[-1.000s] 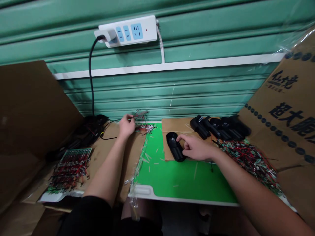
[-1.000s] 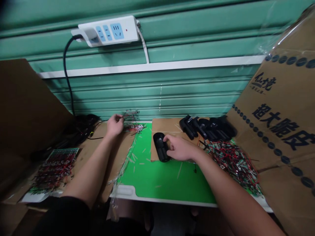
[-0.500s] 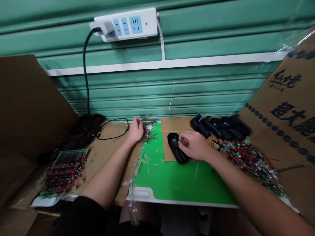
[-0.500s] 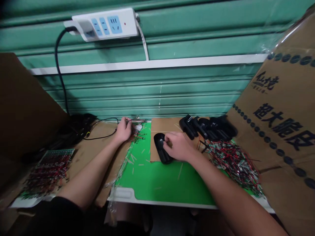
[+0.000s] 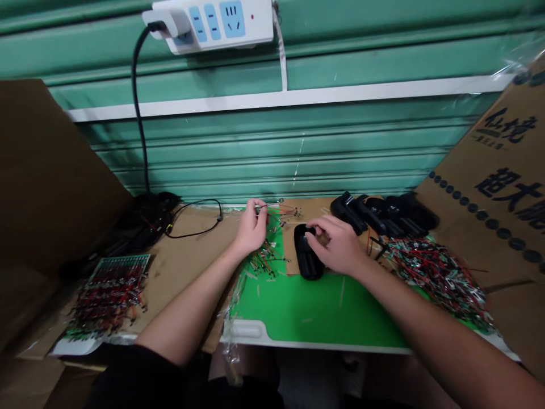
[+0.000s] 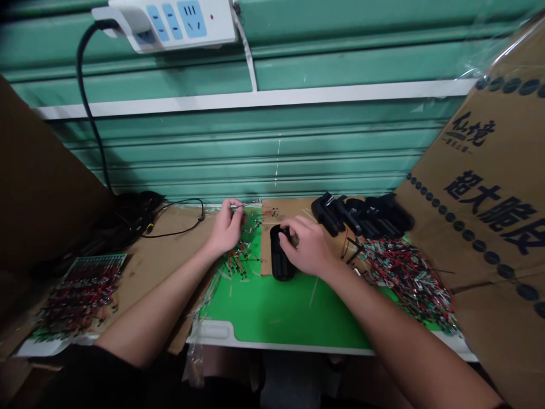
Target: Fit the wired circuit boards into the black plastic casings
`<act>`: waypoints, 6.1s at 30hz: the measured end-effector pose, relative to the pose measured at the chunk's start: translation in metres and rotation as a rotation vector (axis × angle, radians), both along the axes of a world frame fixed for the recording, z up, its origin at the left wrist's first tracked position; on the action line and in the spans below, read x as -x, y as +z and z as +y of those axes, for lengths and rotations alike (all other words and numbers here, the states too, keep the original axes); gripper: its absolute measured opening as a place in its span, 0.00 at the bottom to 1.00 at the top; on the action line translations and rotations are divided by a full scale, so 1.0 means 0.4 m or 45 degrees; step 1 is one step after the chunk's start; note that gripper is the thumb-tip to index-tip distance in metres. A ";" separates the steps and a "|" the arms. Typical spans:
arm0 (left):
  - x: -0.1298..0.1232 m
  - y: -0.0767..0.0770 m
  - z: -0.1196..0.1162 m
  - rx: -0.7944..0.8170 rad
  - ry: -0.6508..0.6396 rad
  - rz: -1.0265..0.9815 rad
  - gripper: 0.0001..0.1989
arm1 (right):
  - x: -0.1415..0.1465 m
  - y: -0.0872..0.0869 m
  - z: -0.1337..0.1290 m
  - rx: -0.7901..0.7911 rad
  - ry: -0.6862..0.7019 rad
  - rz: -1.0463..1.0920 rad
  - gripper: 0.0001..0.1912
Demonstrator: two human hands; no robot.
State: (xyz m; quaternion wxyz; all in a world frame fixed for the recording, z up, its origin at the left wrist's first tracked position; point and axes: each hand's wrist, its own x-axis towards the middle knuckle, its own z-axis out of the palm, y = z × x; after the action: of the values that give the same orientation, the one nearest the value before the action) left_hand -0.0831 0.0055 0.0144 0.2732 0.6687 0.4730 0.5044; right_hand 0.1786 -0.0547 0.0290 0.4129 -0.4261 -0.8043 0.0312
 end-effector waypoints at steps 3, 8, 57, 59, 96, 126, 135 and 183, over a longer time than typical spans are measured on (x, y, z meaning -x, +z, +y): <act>-0.040 0.003 -0.037 -0.060 -0.146 0.007 0.11 | 0.021 0.002 -0.005 0.000 0.002 0.072 0.13; -0.060 0.014 -0.063 -0.138 -0.209 0.084 0.09 | 0.041 0.006 -0.013 0.076 0.076 0.037 0.11; -0.070 0.049 -0.086 0.219 -0.584 -0.186 0.22 | 0.024 0.018 -0.027 0.189 0.161 0.032 0.13; -0.074 0.045 -0.084 0.180 -0.571 -0.177 0.21 | 0.027 0.018 -0.029 0.178 0.170 0.037 0.13; -0.026 -0.012 -0.025 -0.157 -0.145 0.285 0.10 | 0.005 -0.012 -0.027 0.299 0.340 -0.174 0.33; -0.152 0.114 -0.040 0.433 -0.458 -0.815 0.28 | 0.003 0.003 0.007 0.621 0.214 0.298 0.40; -0.197 0.084 -0.081 0.487 -0.527 -0.923 0.30 | 0.041 0.002 0.017 0.777 0.259 0.773 0.26; -0.111 0.081 -0.059 0.352 -0.186 -0.722 0.20 | -0.015 0.020 0.008 0.571 0.130 0.243 0.21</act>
State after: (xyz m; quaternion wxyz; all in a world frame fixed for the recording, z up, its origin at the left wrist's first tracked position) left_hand -0.0387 -0.0181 0.0470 0.5176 0.4904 0.3929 0.5807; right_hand 0.1844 -0.0516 0.0369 0.3800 -0.4609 -0.7552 0.2699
